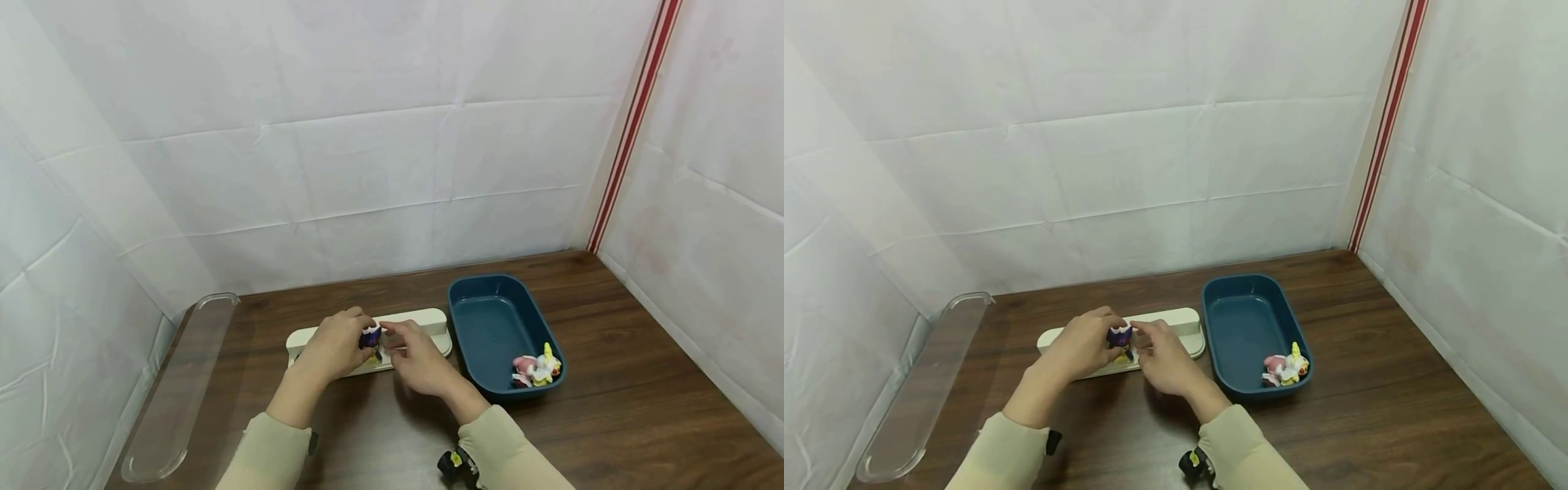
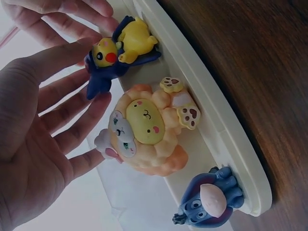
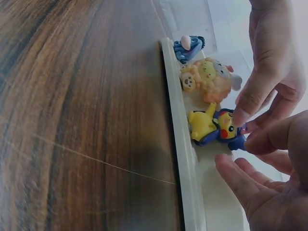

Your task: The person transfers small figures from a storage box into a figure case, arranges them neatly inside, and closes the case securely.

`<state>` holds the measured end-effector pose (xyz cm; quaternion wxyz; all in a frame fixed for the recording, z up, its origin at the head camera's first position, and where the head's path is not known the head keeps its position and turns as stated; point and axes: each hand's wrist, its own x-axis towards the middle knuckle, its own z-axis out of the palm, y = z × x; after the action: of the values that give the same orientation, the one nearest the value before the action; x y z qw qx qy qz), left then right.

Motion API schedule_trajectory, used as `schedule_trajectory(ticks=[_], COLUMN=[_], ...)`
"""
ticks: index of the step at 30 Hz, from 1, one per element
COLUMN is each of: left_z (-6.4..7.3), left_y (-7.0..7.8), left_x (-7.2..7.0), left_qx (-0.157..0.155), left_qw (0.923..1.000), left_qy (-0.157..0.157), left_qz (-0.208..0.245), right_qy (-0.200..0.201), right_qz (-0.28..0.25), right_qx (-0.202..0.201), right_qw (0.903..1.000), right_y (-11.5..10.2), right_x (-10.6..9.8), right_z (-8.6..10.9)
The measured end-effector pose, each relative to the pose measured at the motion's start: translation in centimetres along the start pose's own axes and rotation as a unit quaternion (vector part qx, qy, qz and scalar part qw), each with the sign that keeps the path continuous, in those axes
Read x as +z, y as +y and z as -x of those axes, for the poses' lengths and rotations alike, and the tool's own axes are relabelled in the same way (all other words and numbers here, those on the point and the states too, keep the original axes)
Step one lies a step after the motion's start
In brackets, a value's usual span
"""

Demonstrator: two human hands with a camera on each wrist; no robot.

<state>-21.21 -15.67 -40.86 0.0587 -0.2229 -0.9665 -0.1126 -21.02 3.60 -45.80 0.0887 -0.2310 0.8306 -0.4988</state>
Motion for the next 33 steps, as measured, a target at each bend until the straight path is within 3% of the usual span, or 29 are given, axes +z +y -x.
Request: schedule_trajectory(ticks=[22, 27, 33], left_z=[-0.9, -1.2, -1.5], left_y=[2.3, 2.9, 3.6], left_x=[-0.9, -1.0, -0.8], left_qx=[0.013, 0.012, 0.007], left_qw=[0.9993, 0.9986, 0.9959], left_qy=[0.026, 0.024, 0.036], left_qz=[0.025, 0.045, 0.083], right_qy=[0.011, 0.018, 0.052], right_qz=[0.032, 0.042, 0.071], right_qx=[-0.015, -0.022, -0.037], right_qw=[0.9993, 0.9987, 0.9954], right_y=[-1.4, -1.3, -1.2], right_x=[-3.2, -4.0, -4.9], right_z=[1.6, 2.1, 2.5])
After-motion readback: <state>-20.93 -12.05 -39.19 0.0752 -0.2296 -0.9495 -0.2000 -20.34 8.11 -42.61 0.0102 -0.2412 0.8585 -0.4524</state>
